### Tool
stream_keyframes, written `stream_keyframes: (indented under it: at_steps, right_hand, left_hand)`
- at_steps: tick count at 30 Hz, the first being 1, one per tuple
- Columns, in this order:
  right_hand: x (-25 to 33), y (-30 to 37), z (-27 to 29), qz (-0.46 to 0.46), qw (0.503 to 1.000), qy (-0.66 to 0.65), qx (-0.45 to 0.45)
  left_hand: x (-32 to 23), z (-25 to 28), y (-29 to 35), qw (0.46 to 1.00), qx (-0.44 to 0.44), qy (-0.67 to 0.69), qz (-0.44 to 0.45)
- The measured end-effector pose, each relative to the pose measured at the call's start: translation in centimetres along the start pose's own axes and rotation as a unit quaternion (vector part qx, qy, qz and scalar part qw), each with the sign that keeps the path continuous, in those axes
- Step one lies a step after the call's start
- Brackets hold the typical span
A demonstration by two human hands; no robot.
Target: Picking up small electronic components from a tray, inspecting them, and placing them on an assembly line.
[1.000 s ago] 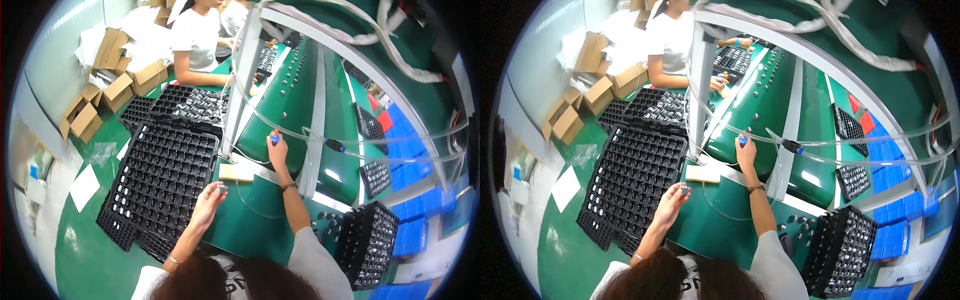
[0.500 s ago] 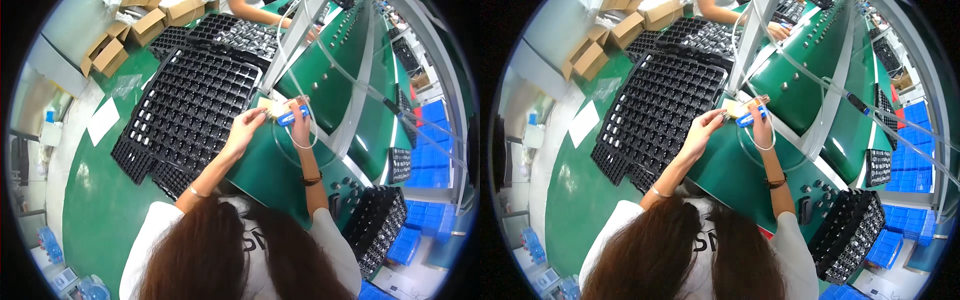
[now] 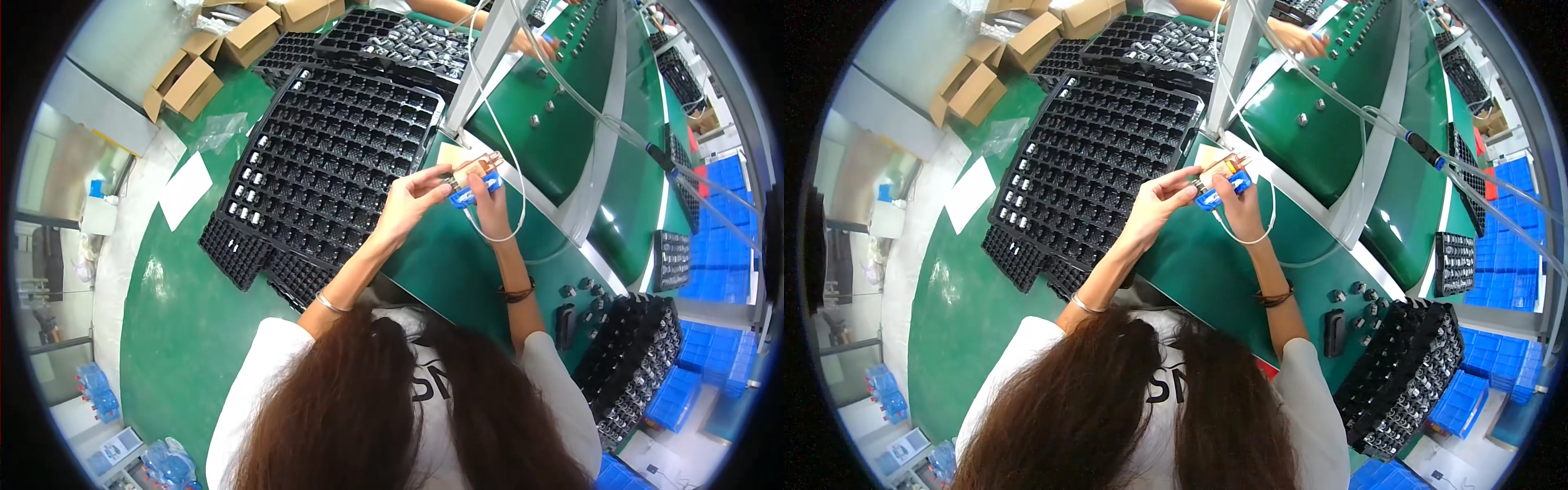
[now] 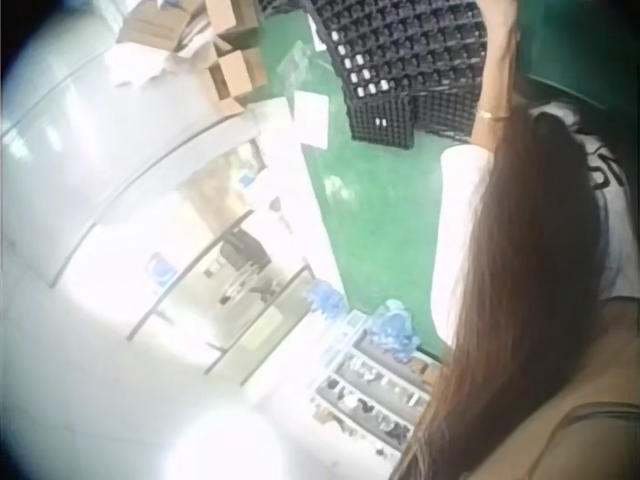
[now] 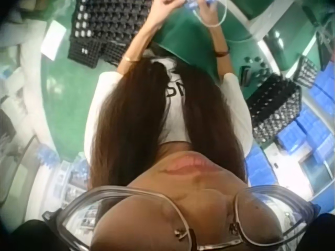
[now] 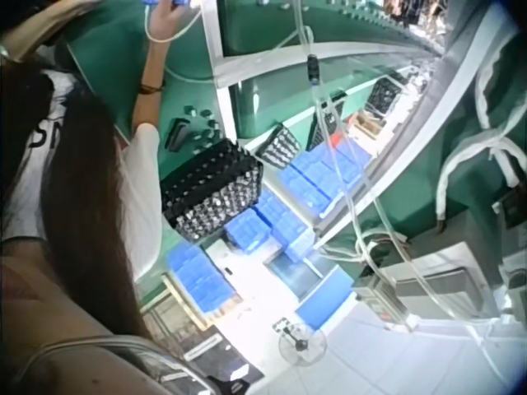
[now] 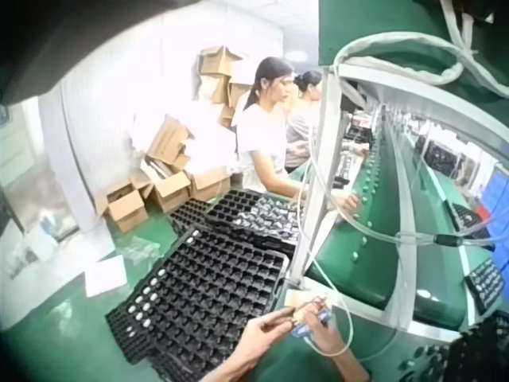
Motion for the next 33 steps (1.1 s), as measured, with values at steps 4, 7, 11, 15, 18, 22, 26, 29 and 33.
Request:
stream_keyframes:
  at_steps: [4, 7, 11, 15, 18, 22, 26, 29, 33]
  right_hand:
    - [0.2, -0.4, -0.4, 0.049, 0.999, -0.015, 0.003]
    - [0.3, -1.4, 0.8, 0.101, 0.981, 0.15, -0.069]
    - [0.1, -3.0, 1.8, 0.07, 0.931, 0.34, -0.116]
    - [-0.2, -2.5, 2.6, 0.099, 0.888, 0.433, -0.121]
    - [2.0, -1.3, 3.0, 0.039, 0.882, 0.457, -0.107]
    - [13.3, 4.2, 0.8, 0.133, 0.905, 0.354, -0.194]
    - [23.8, 13.9, -1.7, 0.368, 0.722, 0.527, 0.256]
    - [24.6, 14.1, -6.4, 0.732, 0.582, 0.341, -0.096]
    - [25.7, 14.0, -7.5, 0.555, 0.576, 0.592, -0.102]
  left_hand:
    - [0.0, 0.5, -0.1, 1.0, 0.01, -0.003, -0.004]
    - [-0.7, 1.1, 0.1, 0.996, -0.026, -0.067, -0.056]
    - [-9.0, -1.4, 4.3, 0.988, -0.013, -0.092, -0.125]
    - [-20.9, -1.5, 10.7, 0.749, -0.056, -0.302, -0.587]
    - [-24.0, -1.2, 13.8, 0.677, -0.181, -0.201, -0.684]
    - [-24.4, 0.3, 11.5, 0.678, -0.201, -0.194, -0.68]
    - [-23.6, 0.9, 10.4, 0.684, -0.204, -0.182, -0.676]
    - [-23.6, -0.5, 9.9, 0.678, -0.194, -0.173, -0.688]
    - [-24.2, -1.9, 10.6, 0.637, -0.21, -0.174, -0.721]
Point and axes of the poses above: each hand's wrist, its own y-axis away from the middle knuckle, its own z-axis out of the back of the hand, x = y × z, the point moved 4 cm from there along -y, towards the middle knuckle, and after that the axes turned 1 degree about -y, right-handed, at the moved point
